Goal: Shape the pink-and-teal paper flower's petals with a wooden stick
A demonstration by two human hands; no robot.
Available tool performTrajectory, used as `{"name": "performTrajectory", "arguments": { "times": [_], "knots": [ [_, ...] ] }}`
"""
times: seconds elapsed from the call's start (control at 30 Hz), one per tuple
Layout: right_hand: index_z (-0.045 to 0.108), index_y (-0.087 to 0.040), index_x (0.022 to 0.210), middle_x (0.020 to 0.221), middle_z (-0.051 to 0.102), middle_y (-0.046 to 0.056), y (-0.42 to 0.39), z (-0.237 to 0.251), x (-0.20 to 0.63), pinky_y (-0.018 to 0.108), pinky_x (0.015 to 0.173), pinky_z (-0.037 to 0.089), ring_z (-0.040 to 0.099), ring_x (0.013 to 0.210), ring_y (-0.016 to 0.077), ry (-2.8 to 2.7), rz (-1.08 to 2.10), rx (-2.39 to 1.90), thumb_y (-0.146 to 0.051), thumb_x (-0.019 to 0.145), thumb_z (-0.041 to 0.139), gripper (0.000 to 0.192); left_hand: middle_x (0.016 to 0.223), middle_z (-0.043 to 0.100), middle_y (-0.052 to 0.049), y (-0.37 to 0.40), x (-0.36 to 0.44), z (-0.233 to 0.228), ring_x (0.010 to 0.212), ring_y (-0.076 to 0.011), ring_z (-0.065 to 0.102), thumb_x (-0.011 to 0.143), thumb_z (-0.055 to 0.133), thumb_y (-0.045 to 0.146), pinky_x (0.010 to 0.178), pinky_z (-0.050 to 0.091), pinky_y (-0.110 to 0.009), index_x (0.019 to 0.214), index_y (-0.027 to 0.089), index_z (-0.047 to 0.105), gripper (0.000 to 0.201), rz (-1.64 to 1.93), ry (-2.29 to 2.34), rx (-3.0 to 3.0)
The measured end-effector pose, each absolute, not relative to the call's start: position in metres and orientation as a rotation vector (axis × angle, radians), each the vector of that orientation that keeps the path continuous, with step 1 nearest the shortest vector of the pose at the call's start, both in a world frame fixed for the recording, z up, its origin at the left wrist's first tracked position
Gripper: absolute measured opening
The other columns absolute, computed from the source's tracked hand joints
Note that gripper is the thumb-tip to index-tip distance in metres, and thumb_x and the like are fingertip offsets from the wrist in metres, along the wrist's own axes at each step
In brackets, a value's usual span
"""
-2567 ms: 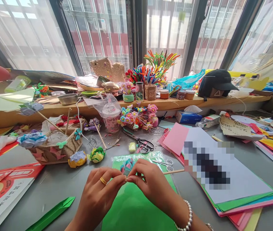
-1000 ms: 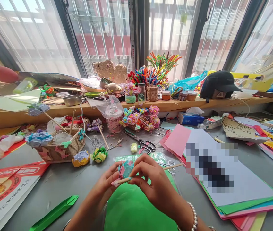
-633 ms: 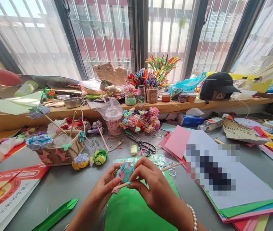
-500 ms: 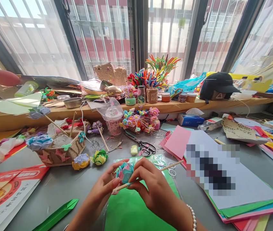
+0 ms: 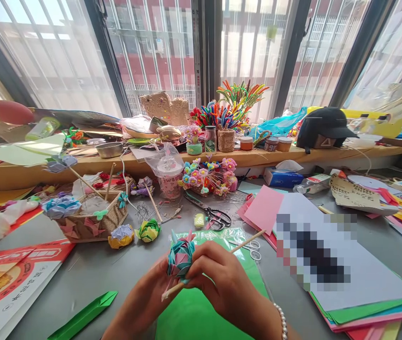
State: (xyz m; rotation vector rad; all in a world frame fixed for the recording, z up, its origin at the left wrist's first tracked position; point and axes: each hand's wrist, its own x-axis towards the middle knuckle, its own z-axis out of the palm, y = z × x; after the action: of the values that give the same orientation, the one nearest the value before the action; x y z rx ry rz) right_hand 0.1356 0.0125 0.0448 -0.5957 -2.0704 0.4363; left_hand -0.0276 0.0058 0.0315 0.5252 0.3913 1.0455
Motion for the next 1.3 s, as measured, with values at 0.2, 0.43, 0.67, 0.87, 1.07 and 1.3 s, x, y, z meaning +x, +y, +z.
{"name": "performTrajectory", "arguments": {
  "times": [0.2,0.43,0.67,0.87,1.07,1.3],
  "knots": [
    [0.056,-0.017,0.079,0.079,0.056,0.004,0.009,0.051,0.133,0.022,0.066,0.048,0.055,0.073,0.0131,-2.062,0.402,-0.558,-0.020,0.090,0.046,0.015,0.076,0.066,-0.004,0.002,-0.021,0.032,0.064,-0.0119,0.057,0.068,0.070,0.021,0.052,0.043,-0.018,0.098,0.017,0.067,0.030,1.109,0.384,0.469],
    [0.059,-0.018,0.076,0.079,0.052,0.003,0.007,0.047,0.129,0.022,0.067,0.050,0.056,0.074,0.0125,-2.065,0.428,-0.563,-0.021,0.090,0.046,0.019,0.059,0.062,0.001,-0.003,-0.017,0.044,0.046,-0.0064,0.049,0.059,0.076,0.035,0.043,0.041,-0.016,0.075,0.011,0.072,0.029,1.028,0.412,0.252],
    [0.062,-0.018,0.073,0.082,0.053,0.003,0.010,0.039,0.125,0.020,0.066,0.051,0.058,0.073,0.0109,-2.098,0.356,-0.539,-0.022,0.091,0.044,0.025,0.063,0.064,0.001,-0.001,-0.017,0.042,0.055,-0.0103,0.056,0.058,0.076,0.039,0.048,0.044,-0.018,0.076,0.015,0.069,0.031,1.125,0.717,0.261],
    [0.062,-0.018,0.073,0.080,0.055,0.004,0.010,0.035,0.125,0.020,0.064,0.050,0.058,0.068,0.0102,-2.098,0.252,-0.560,-0.023,0.091,0.043,0.027,0.061,0.061,0.004,-0.002,-0.013,0.042,0.052,-0.0095,0.054,0.062,0.072,0.038,0.049,0.041,-0.018,0.086,0.017,0.064,0.033,1.152,0.876,0.398],
    [0.062,-0.018,0.072,0.076,0.058,0.003,0.009,0.037,0.124,0.021,0.065,0.050,0.059,0.066,0.0105,-2.095,0.153,-0.594,-0.025,0.093,0.038,0.032,0.057,0.061,0.005,-0.003,-0.016,0.042,0.048,-0.0085,0.053,0.064,0.069,0.034,0.046,0.038,-0.017,0.092,0.017,0.064,0.033,1.117,0.889,0.406],
    [0.061,-0.019,0.071,0.073,0.056,0.001,0.008,0.039,0.123,0.019,0.058,0.048,0.056,0.060,0.0085,-2.056,0.086,-0.572,-0.023,0.094,0.037,0.034,0.050,0.057,0.005,-0.002,-0.017,0.041,0.046,-0.0072,0.050,0.064,0.069,0.036,0.048,0.039,-0.017,0.087,0.016,0.066,0.031,1.107,0.863,0.423]
  ]
}}
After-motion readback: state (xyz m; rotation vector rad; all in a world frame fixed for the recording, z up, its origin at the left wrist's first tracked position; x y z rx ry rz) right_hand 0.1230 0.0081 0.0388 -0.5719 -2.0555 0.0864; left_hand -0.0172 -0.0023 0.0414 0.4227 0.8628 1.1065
